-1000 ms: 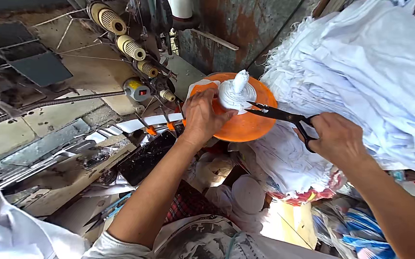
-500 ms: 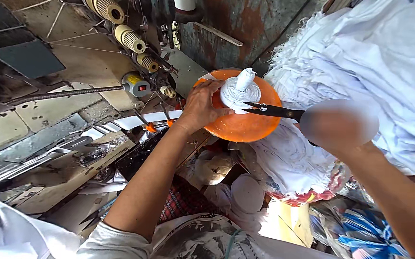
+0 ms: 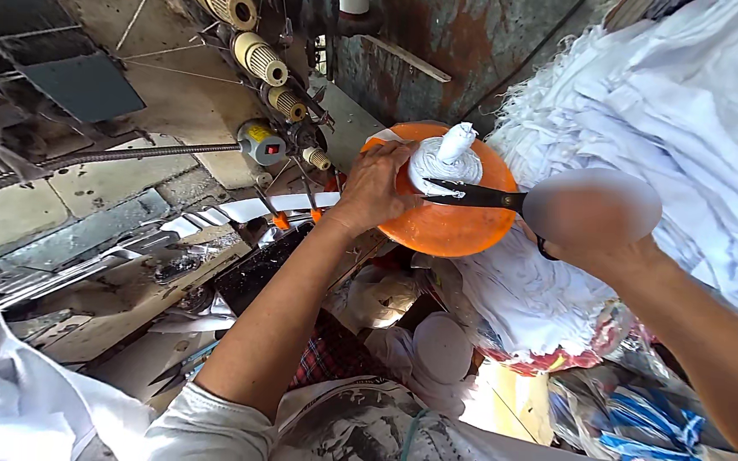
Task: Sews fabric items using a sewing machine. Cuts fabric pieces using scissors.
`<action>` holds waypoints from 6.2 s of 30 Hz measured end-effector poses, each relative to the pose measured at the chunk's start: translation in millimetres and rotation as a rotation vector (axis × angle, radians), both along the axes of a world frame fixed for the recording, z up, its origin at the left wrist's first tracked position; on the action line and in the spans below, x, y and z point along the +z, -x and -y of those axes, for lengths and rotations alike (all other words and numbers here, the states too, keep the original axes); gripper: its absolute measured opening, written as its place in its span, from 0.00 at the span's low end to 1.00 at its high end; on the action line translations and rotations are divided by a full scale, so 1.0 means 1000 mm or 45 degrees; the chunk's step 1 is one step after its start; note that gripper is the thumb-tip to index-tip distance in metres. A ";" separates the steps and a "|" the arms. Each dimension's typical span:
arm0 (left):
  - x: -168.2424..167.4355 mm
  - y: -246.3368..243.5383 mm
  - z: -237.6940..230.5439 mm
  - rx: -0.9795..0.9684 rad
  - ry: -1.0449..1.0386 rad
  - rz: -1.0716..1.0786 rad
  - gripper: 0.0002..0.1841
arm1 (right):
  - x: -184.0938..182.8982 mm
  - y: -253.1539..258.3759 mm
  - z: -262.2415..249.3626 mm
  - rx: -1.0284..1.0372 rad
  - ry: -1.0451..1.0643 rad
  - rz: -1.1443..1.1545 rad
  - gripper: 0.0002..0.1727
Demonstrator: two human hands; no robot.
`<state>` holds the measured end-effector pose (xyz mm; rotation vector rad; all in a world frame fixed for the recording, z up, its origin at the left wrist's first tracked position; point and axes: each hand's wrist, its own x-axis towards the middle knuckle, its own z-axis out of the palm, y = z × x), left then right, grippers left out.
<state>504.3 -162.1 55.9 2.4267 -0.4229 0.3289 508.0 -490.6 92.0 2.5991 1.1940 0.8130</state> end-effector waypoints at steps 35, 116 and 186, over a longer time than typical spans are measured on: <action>-0.005 0.007 0.007 0.059 -0.003 0.099 0.44 | -0.003 0.042 -0.021 -0.207 -0.035 0.030 0.20; -0.003 0.020 0.013 0.208 0.142 0.063 0.40 | 0.000 0.030 -0.012 -0.100 0.033 -0.066 0.10; 0.014 -0.006 0.005 -0.048 0.046 -0.104 0.65 | -0.007 0.022 0.029 -0.130 -0.040 0.016 0.34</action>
